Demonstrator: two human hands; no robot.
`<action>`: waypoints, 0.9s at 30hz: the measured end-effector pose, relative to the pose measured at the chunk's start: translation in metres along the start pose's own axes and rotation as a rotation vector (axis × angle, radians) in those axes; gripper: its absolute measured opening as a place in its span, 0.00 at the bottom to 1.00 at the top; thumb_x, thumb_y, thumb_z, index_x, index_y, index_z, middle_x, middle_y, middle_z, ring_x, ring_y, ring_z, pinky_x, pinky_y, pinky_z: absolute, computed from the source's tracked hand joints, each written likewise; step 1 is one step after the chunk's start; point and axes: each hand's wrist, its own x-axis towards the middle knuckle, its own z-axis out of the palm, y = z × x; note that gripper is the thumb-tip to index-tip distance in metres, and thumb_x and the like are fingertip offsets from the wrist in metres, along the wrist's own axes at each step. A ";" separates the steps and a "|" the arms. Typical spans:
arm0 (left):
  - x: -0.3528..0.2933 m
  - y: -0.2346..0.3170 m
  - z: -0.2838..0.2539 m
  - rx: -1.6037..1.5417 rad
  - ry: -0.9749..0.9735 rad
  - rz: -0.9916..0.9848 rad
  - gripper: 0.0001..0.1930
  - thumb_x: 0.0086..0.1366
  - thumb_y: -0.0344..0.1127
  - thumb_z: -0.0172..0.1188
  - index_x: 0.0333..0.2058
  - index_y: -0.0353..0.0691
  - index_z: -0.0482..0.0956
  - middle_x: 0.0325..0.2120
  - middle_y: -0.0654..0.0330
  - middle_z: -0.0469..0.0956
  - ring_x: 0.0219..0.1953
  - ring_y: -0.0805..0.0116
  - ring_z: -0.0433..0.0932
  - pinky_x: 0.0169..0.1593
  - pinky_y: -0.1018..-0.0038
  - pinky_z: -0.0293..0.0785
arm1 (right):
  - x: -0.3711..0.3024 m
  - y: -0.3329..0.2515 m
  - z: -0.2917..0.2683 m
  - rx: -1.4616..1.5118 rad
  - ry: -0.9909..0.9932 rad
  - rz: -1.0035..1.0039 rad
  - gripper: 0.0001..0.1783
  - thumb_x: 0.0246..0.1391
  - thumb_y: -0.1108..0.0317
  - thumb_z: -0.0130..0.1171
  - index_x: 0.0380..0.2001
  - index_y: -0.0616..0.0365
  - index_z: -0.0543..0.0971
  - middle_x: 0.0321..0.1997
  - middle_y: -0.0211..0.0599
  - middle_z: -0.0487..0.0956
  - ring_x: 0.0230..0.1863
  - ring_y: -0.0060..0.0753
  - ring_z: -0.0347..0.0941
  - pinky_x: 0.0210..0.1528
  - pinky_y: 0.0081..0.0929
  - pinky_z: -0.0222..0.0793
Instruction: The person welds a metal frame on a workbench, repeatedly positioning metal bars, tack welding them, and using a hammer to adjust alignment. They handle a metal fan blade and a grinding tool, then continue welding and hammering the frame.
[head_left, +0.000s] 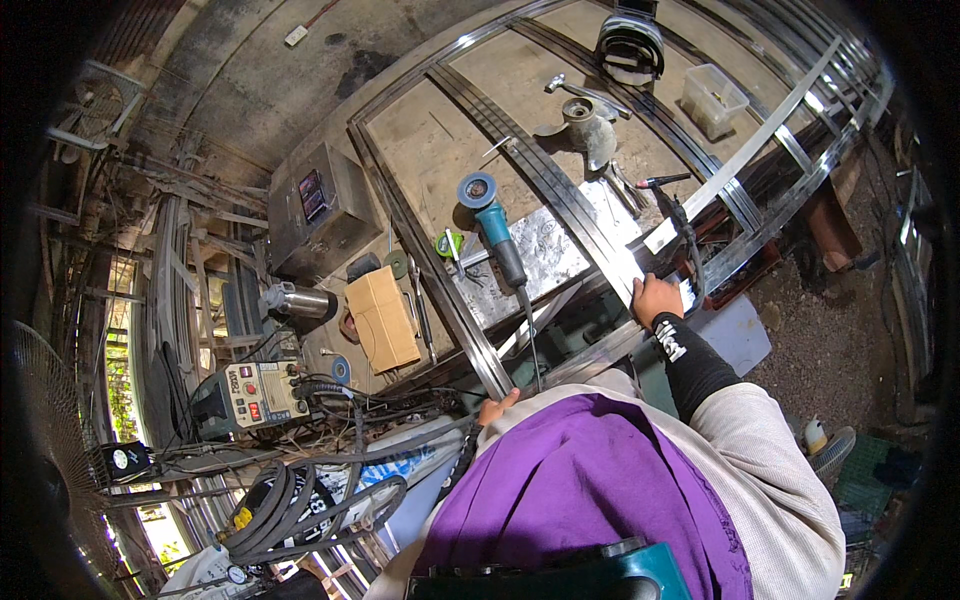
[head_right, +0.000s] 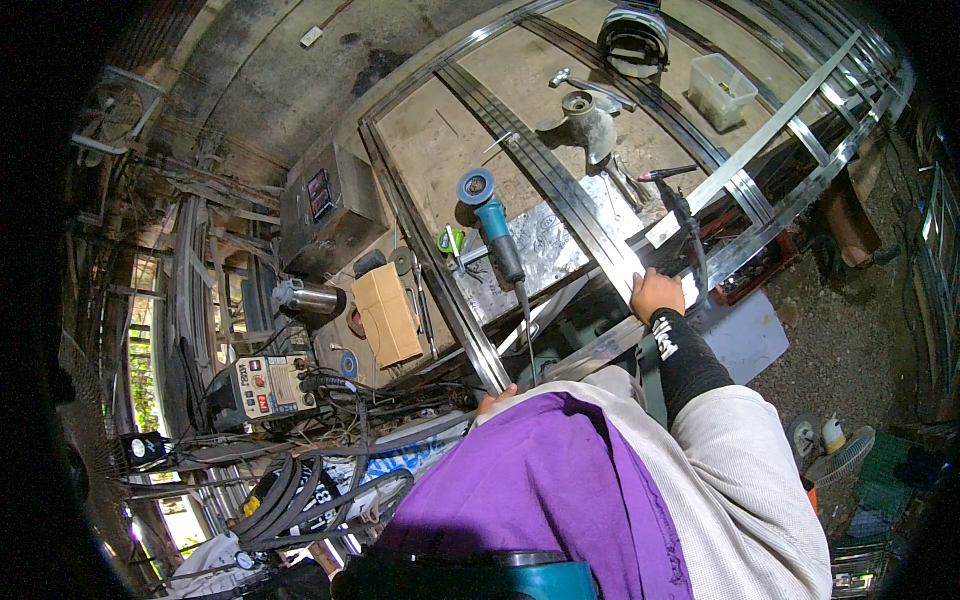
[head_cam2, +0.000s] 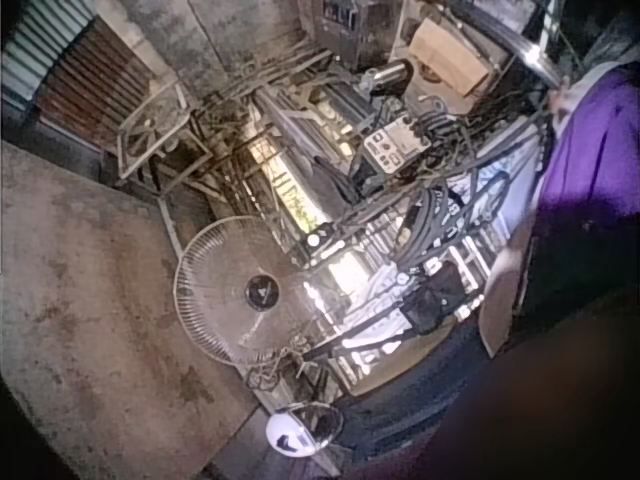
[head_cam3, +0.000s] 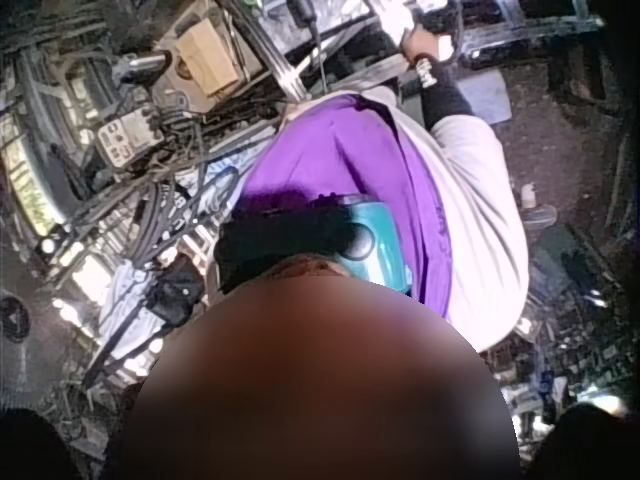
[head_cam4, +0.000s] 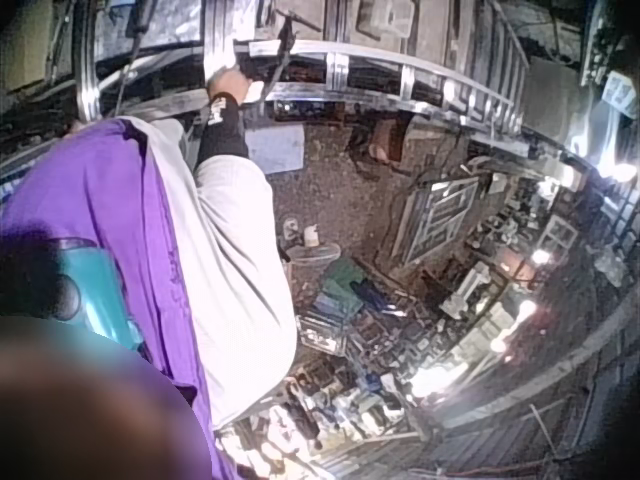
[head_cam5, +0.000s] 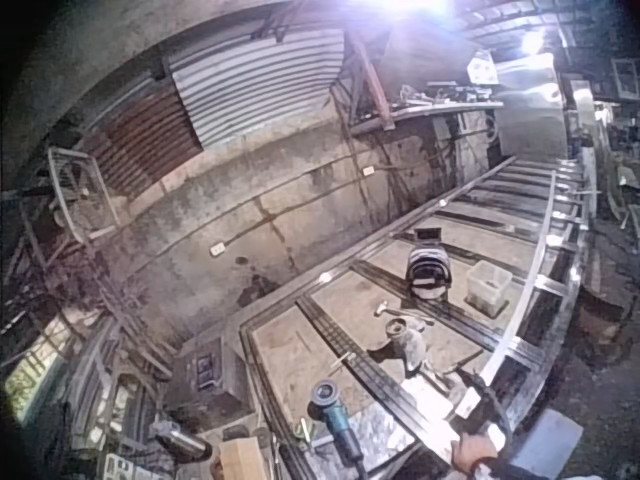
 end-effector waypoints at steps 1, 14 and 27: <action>-0.002 0.002 0.000 -0.003 0.000 0.006 0.23 0.62 0.54 0.69 0.34 0.35 0.86 0.27 0.55 0.84 0.28 0.63 0.82 0.35 0.64 0.74 | 0.000 0.000 0.000 0.001 -0.002 -0.001 0.24 0.69 0.51 0.42 0.39 0.62 0.78 0.33 0.54 0.83 0.41 0.58 0.79 0.56 0.54 0.65; -0.030 0.027 -0.001 0.012 0.054 -0.062 0.32 0.56 0.63 0.71 0.33 0.31 0.84 0.27 0.53 0.84 0.29 0.62 0.83 0.36 0.65 0.76 | -0.001 -0.002 -0.002 -0.018 0.009 -0.016 0.24 0.69 0.51 0.42 0.38 0.61 0.77 0.33 0.53 0.83 0.39 0.57 0.79 0.53 0.54 0.66; -0.004 -0.002 -0.005 0.030 -0.011 -0.047 0.24 0.63 0.56 0.67 0.36 0.36 0.85 0.26 0.54 0.84 0.28 0.61 0.82 0.35 0.60 0.74 | 0.000 -0.005 -0.002 -0.018 0.006 -0.018 0.25 0.69 0.50 0.42 0.40 0.62 0.77 0.34 0.53 0.84 0.41 0.58 0.80 0.56 0.55 0.65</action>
